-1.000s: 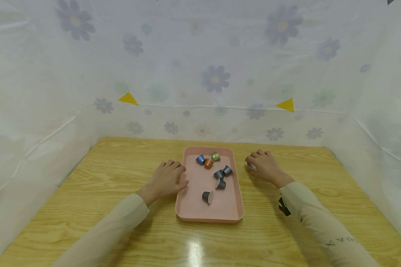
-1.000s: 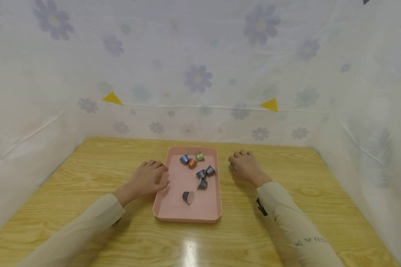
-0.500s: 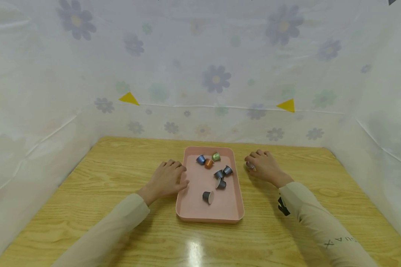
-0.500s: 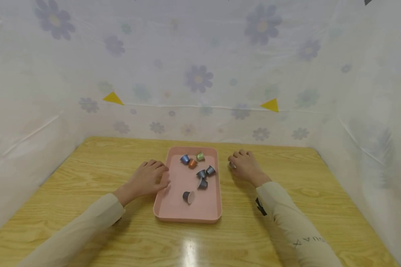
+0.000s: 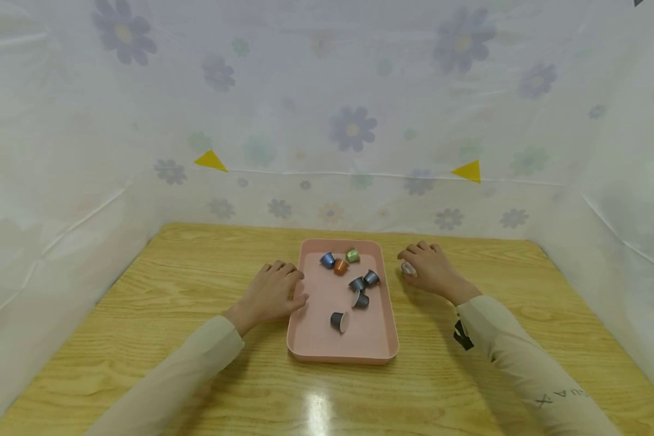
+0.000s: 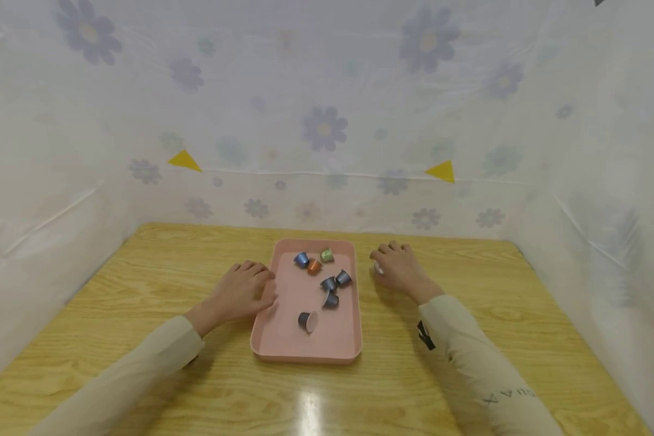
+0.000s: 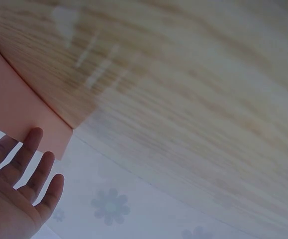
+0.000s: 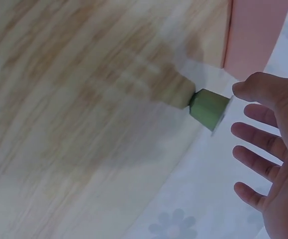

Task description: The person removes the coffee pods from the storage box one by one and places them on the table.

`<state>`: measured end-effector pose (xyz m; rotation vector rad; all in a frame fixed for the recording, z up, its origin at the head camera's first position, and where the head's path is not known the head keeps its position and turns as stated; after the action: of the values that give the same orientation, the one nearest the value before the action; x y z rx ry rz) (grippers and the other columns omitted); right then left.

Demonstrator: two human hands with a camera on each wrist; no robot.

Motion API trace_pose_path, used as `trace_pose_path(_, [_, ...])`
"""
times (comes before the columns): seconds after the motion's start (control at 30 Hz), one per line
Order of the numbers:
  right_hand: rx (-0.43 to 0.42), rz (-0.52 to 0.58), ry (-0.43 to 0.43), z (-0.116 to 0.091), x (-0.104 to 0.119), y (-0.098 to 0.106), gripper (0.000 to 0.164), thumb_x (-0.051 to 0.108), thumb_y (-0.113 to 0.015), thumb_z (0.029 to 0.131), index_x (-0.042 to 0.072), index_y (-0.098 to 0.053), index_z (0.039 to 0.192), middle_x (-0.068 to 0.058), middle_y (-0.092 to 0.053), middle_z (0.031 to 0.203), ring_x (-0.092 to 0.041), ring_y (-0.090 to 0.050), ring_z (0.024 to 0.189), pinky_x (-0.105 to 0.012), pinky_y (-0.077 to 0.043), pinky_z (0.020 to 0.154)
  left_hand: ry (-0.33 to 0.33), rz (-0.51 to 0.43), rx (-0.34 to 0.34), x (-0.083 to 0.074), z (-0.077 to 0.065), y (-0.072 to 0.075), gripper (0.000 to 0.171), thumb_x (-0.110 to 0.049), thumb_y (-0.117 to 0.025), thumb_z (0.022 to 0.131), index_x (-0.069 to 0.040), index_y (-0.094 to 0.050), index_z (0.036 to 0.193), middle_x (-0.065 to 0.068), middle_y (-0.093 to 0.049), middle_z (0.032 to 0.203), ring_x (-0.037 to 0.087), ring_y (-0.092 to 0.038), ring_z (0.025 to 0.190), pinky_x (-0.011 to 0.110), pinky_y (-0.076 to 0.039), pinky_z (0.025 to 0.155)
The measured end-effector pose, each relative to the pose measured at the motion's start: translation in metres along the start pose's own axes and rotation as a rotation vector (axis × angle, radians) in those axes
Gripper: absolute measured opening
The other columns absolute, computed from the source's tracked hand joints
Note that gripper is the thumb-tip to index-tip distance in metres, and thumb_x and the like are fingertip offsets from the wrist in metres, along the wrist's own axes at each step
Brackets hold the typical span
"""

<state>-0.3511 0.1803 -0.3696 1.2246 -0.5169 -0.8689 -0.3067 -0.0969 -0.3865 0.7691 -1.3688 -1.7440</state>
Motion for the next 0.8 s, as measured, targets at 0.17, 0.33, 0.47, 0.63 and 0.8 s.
trace_pose_path(0.17, [0.021, 0.008, -0.011, 0.001, 0.002, 0.004, 0.038, 0.022, -0.071, 0.077, 0.009, -0.061, 0.111, -0.010, -0.060, 0.109, -0.031, -0.050, 0.101, -0.054, -0.038, 0.086, 0.005, -0.007, -0.002, 0.000, 0.000, 0.000, 0.041, -0.047, -0.053, 0.085, -0.016, -0.062, 0.110, 0.003, -0.059, 0.110, 0.026, -0.051, 0.107, 0.045, -0.041, 0.091])
trace_pose_path(0.33, [0.022, 0.011, -0.007, 0.001, 0.009, 0.010, 0.035, 0.023, -0.067, 0.080, 0.010, -0.062, 0.112, -0.008, -0.061, 0.109, -0.030, -0.051, 0.102, -0.054, -0.038, 0.087, 0.007, -0.004, 0.002, 0.000, 0.000, -0.001, 0.042, -0.048, -0.053, 0.085, -0.016, -0.062, 0.110, 0.003, -0.059, 0.110, 0.026, -0.051, 0.107, 0.045, -0.041, 0.091])
trace_pose_path(0.47, [0.007, 0.000, 0.013, 0.000, 0.017, 0.016, 0.033, 0.024, -0.065, 0.081, 0.011, -0.061, 0.111, -0.007, -0.061, 0.107, -0.028, -0.051, 0.099, -0.052, -0.040, 0.085, 0.005, -0.006, 0.002, 0.000, 0.000, -0.001, 0.042, -0.048, -0.053, 0.085, -0.015, -0.062, 0.110, 0.003, -0.059, 0.110, 0.026, -0.051, 0.107, 0.045, -0.041, 0.091])
trace_pose_path(0.63, [-0.034, 0.000, 0.054, -0.002, 0.028, 0.021, 0.034, 0.024, -0.066, 0.080, 0.012, -0.061, 0.111, -0.006, -0.062, 0.105, -0.026, -0.052, 0.097, -0.050, -0.041, 0.085, 0.002, -0.007, 0.000, 0.000, 0.000, -0.001, 0.042, -0.048, -0.053, 0.085, -0.015, -0.062, 0.110, 0.003, -0.059, 0.110, 0.026, -0.051, 0.107, 0.045, -0.041, 0.091])
trace_pose_path(0.8, [-0.046, -0.013, 0.080, -0.002, 0.039, 0.023, 0.036, 0.027, -0.068, 0.079, 0.013, -0.061, 0.111, -0.005, -0.062, 0.105, -0.026, -0.052, 0.099, -0.050, -0.040, 0.085, -0.003, -0.003, -0.001, -0.001, 0.000, 0.001, 0.042, -0.048, -0.052, 0.085, -0.015, -0.062, 0.110, 0.003, -0.059, 0.110, 0.026, -0.051, 0.107, 0.044, -0.041, 0.091])
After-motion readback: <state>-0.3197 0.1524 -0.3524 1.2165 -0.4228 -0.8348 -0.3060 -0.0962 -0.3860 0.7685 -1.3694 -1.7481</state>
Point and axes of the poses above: each hand's wrist, its own z-axis towards the middle knuckle, its own y-axis out of the back of the hand, x = y × z, the point moved 7 cm from there along z, towards the middle knuckle
